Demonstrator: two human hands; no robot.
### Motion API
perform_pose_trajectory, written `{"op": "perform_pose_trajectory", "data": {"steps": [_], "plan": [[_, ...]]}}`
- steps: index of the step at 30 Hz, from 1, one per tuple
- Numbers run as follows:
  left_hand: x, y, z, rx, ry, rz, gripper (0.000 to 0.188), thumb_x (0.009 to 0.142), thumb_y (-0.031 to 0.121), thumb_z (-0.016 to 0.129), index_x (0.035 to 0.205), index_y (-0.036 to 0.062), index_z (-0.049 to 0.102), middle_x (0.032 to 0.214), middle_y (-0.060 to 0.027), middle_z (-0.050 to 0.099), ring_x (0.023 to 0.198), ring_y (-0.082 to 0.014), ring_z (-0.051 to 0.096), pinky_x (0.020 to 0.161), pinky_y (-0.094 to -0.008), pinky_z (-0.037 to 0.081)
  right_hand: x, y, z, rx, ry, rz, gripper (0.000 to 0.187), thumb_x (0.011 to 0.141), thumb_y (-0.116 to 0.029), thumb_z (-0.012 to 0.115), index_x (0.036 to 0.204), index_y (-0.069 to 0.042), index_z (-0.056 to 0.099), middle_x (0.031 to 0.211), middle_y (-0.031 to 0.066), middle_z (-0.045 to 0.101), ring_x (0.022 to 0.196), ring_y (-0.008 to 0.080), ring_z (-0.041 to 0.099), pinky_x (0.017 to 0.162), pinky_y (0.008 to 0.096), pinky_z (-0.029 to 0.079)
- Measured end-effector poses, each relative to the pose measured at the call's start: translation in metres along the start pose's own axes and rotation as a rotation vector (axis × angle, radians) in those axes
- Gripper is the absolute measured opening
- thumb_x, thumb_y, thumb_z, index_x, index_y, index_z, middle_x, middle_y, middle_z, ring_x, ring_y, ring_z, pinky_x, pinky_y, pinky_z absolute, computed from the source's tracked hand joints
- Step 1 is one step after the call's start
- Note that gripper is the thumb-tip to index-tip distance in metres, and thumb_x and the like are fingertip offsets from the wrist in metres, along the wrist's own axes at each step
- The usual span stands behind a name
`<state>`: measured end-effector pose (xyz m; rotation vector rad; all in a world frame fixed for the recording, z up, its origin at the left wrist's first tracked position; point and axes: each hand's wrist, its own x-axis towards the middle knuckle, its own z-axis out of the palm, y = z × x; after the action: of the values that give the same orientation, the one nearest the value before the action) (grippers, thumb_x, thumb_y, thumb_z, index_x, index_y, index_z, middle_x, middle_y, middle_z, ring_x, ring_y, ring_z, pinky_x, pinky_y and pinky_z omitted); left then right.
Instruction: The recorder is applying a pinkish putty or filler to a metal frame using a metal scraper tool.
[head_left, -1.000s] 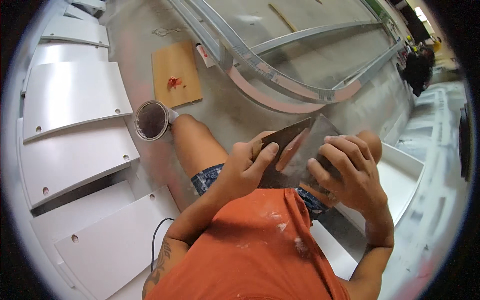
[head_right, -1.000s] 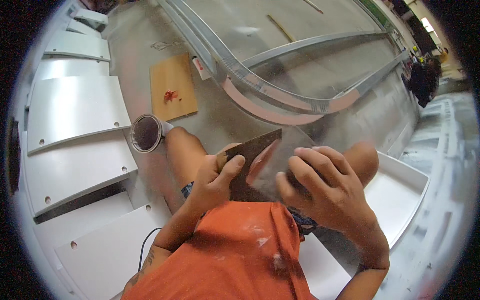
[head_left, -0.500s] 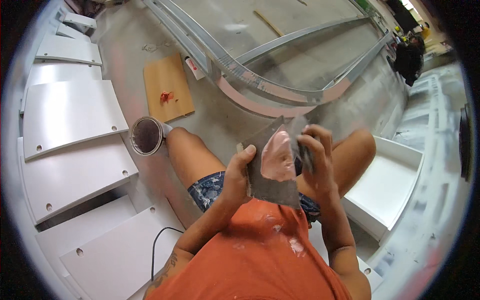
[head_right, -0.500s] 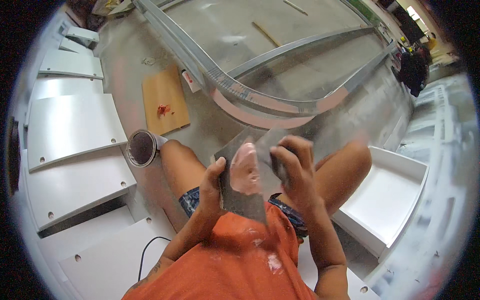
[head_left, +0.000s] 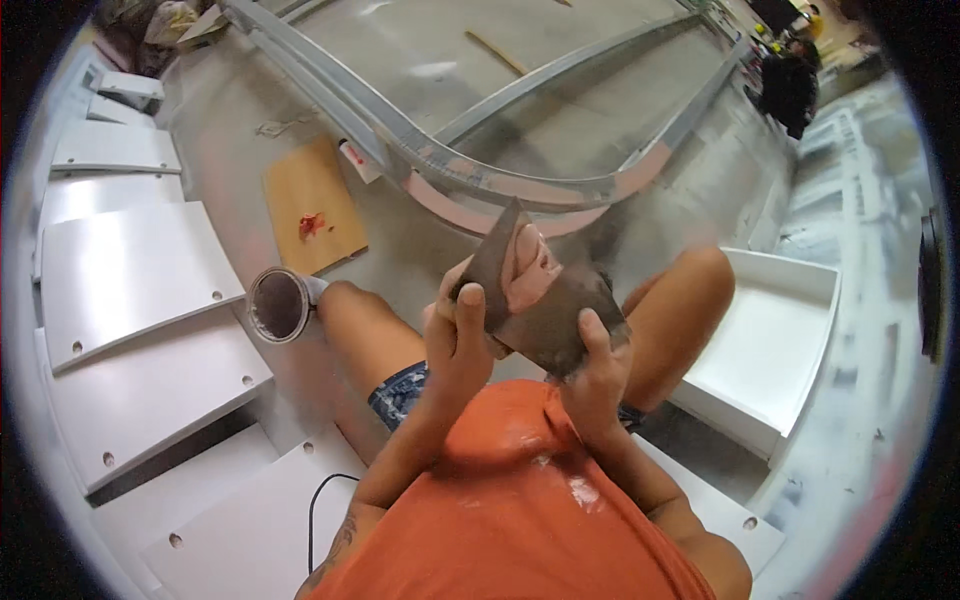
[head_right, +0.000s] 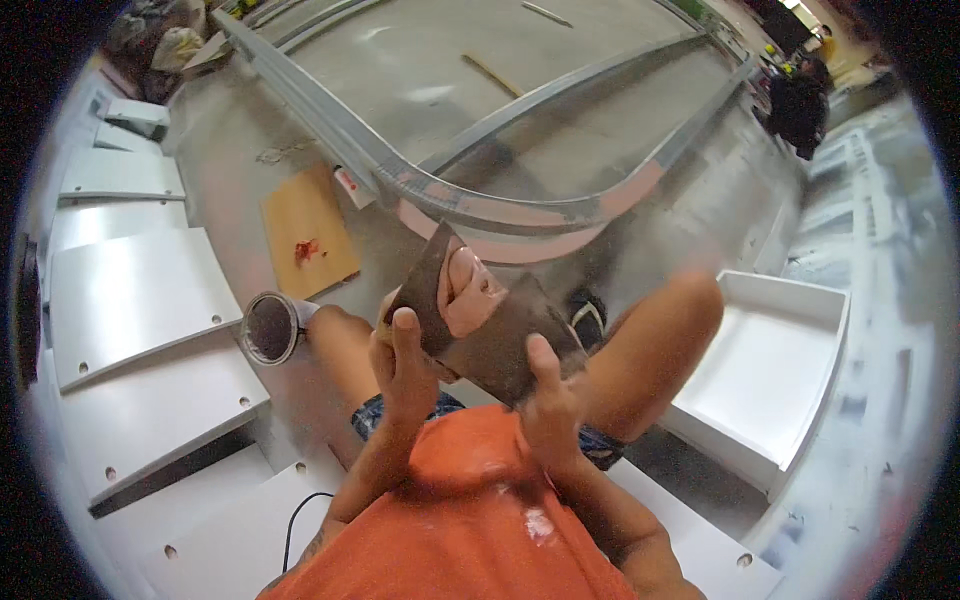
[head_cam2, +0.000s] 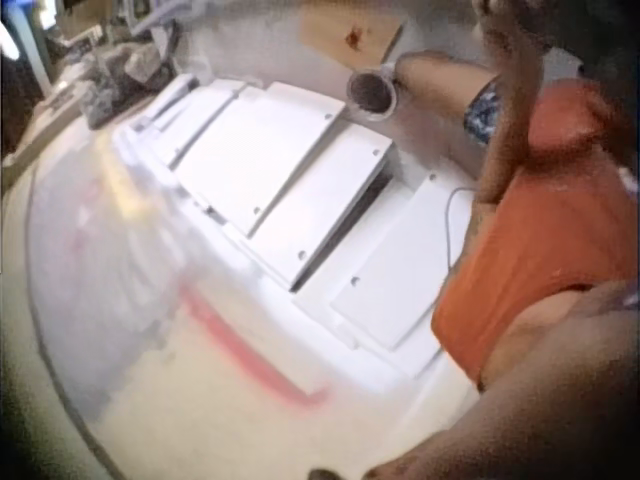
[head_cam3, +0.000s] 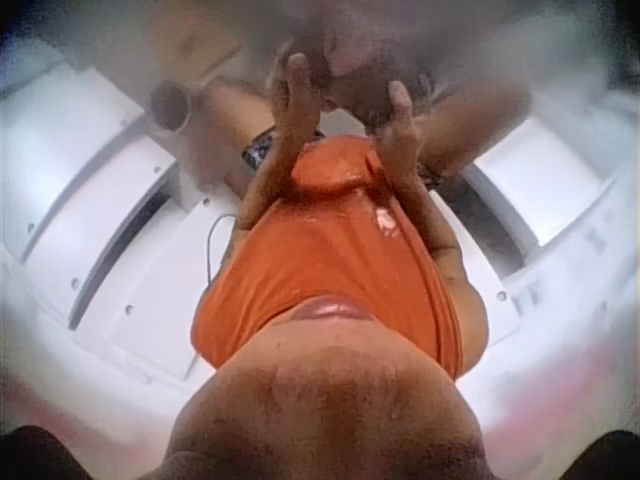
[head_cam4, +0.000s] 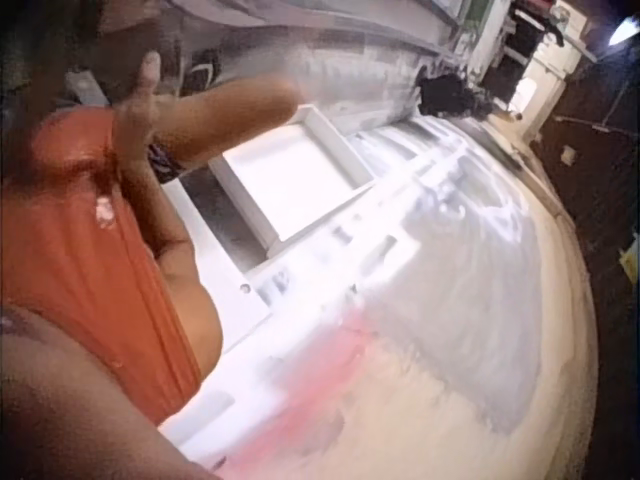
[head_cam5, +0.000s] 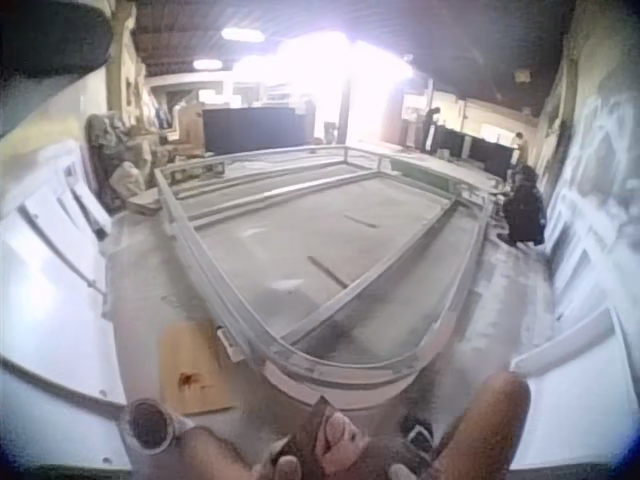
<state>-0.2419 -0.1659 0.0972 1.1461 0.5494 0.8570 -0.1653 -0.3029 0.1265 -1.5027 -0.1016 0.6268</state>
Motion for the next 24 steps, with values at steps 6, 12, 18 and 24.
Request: {"op": "perform_pose_trajectory", "data": {"steps": [6,12,18,24], "plan": [[0.001,-0.041,-0.063,0.367,-0.656,0.479,0.029,0.099,0.016,0.051,0.123,-0.001,0.057,0.089,-0.0167,0.07,0.073,-0.0239,0.071,0.061,-0.028,0.051,0.023,-0.021,0.02,0.42,-0.097,-0.089,0.032,0.096,-0.024,0.053,0.116,0.0,0.055,0.086,0.0073,0.064,0.069,0.014,0.062,0.054,0.0252,0.051],[-0.013,-0.023,-0.023,-0.362,-0.005,-0.422,0.032,0.099,0.021,0.05,0.12,-0.0021,0.056,0.097,-0.0093,0.068,0.085,-0.0196,0.068,0.08,-0.0351,0.055,0.049,-0.04,-0.047,-1.171,0.111,-0.972,0.027,0.089,-0.031,0.066,0.106,-0.011,0.06,0.097,0.012,0.058,0.091,0.0251,0.058,0.08,0.0432,0.05],[-0.013,-0.02,0.004,-1.011,-0.205,-0.852,0.042,0.092,0.032,0.057,0.12,-0.0001,0.055,0.112,-0.0145,0.065,0.096,-0.0265,0.066,0.088,-0.0406,0.054,0.026,-0.023,-0.024,-0.553,-0.59,-1.257,0.05,0.069,-0.009,0.08,0.111,-0.011,0.054,0.114,0.0157,0.05,0.108,0.0337,0.052,0.089,0.0448,0.046],[-0.011,-0.008,-0.006,-0.642,-0.159,-0.624,0.032,0.093,0.019,0.055,0.116,-0.0031,0.057,0.106,-0.0121,0.066,0.094,-0.0206,0.066,0.085,-0.0337,0.053,0.071,-0.039,-0.062,-1.074,-0.409,-0.933,0.06,0.065,0.01,0.068,0.119,-0.01,0.053,0.12,0.0162,0.044,0.114,0.0355,0.048,0.095,0.0445,0.044]]}}
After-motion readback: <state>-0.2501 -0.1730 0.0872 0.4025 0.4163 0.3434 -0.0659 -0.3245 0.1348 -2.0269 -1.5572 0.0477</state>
